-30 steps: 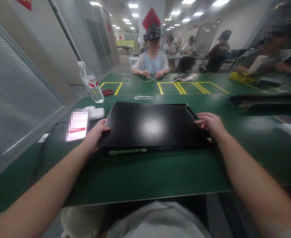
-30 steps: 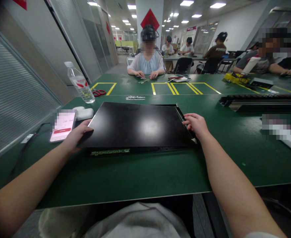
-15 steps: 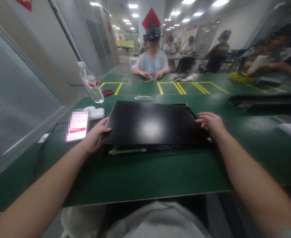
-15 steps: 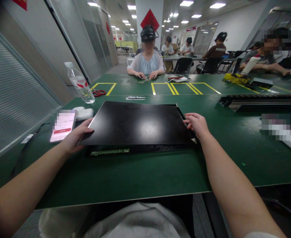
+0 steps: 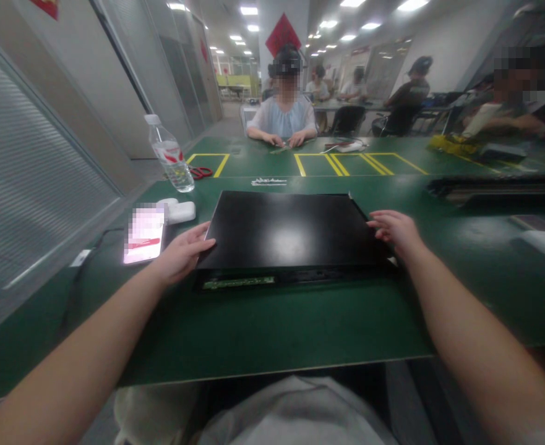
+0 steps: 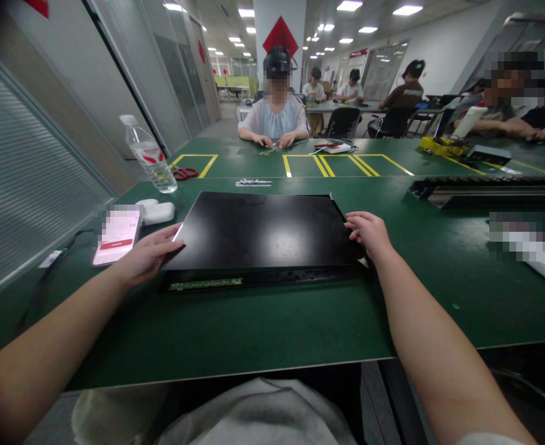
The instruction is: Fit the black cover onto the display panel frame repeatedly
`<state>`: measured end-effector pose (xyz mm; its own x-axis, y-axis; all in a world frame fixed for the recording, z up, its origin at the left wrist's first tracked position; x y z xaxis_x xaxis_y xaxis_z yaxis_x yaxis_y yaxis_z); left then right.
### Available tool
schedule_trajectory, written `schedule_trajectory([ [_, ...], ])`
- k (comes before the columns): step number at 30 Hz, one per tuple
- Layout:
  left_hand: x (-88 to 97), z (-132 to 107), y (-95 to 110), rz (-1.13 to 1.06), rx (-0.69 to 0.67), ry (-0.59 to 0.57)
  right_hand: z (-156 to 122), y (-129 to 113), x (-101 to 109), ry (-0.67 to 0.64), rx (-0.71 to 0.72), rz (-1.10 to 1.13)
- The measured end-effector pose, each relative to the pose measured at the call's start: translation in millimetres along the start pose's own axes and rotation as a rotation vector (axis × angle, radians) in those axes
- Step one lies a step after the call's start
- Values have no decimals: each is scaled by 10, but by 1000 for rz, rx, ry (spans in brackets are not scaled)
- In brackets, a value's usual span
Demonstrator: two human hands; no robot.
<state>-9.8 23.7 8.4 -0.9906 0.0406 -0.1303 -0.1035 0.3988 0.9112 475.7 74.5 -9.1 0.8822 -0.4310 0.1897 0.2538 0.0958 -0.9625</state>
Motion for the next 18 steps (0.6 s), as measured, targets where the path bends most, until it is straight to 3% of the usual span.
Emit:
schedule_trajectory([
  [18,49,10,1,-22,47,56,-19,-51,-9,-58,37,-100],
])
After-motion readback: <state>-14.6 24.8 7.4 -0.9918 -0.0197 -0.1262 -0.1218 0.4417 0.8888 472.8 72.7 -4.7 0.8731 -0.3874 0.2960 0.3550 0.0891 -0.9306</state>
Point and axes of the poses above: each hand's wrist, its own z-axis towards the middle knuckle, its own x-axis out of the back of the hand, y = z × x, the point moved 4 cm from there along z, towards the middle knuckle, and after that the axes turned 13 degrees about x, right-handed, at the moved point
